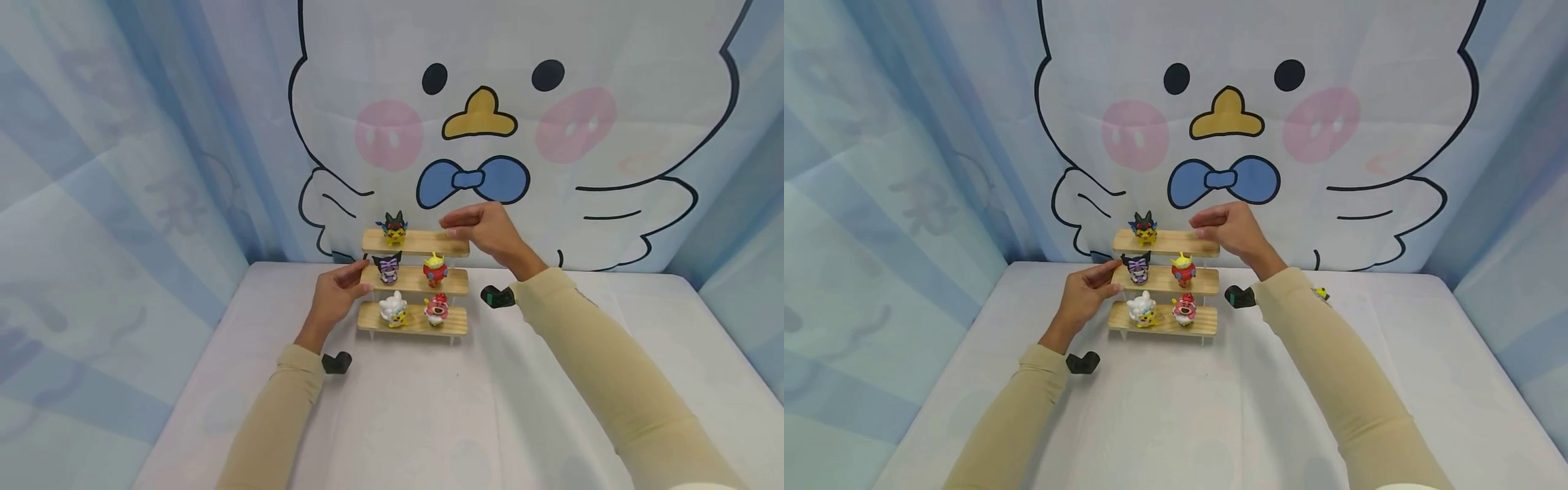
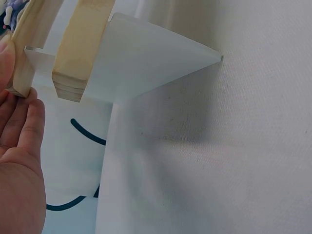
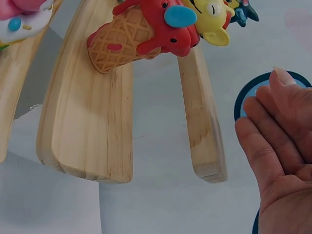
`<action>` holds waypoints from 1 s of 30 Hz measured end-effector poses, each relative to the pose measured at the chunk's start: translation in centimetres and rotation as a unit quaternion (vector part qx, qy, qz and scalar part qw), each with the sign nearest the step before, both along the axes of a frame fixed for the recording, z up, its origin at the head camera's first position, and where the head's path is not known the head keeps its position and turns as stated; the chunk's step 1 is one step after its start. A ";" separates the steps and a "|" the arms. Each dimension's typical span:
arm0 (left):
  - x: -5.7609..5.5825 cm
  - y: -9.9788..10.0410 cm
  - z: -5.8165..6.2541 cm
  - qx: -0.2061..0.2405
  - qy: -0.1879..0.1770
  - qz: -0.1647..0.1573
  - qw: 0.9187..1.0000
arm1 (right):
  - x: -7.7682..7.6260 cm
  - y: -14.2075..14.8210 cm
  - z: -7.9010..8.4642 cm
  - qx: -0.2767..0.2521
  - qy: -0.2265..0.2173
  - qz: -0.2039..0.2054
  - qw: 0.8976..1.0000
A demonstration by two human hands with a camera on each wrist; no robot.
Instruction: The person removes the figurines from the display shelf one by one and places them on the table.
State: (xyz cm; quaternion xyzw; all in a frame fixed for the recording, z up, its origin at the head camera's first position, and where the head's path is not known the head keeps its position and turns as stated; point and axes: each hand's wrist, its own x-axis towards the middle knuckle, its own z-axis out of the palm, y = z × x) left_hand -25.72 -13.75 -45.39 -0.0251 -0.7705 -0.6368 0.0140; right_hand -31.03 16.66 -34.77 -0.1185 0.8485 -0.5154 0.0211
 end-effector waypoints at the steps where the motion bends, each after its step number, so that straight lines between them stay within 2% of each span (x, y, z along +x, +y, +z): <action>1: 0.0 0.0 0.0 0.000 0.001 -0.001 1.000 | -0.1 -0.1 0.0 -0.003 0.000 -0.001 1.000; 8: -0.1 0.0 0.0 0.005 0.004 -0.003 1.000 | -0.3 -0.8 0.4 -0.009 0.000 0.008 1.000; 14: 0.0 0.0 0.0 0.024 0.021 -0.007 0.999 | -0.5 -1.4 0.5 -0.015 0.003 0.030 0.999; 30: -0.1 -0.1 -0.3 0.019 0.022 -0.012 1.000 | -1.0 -3.5 1.1 0.000 -0.002 0.035 0.999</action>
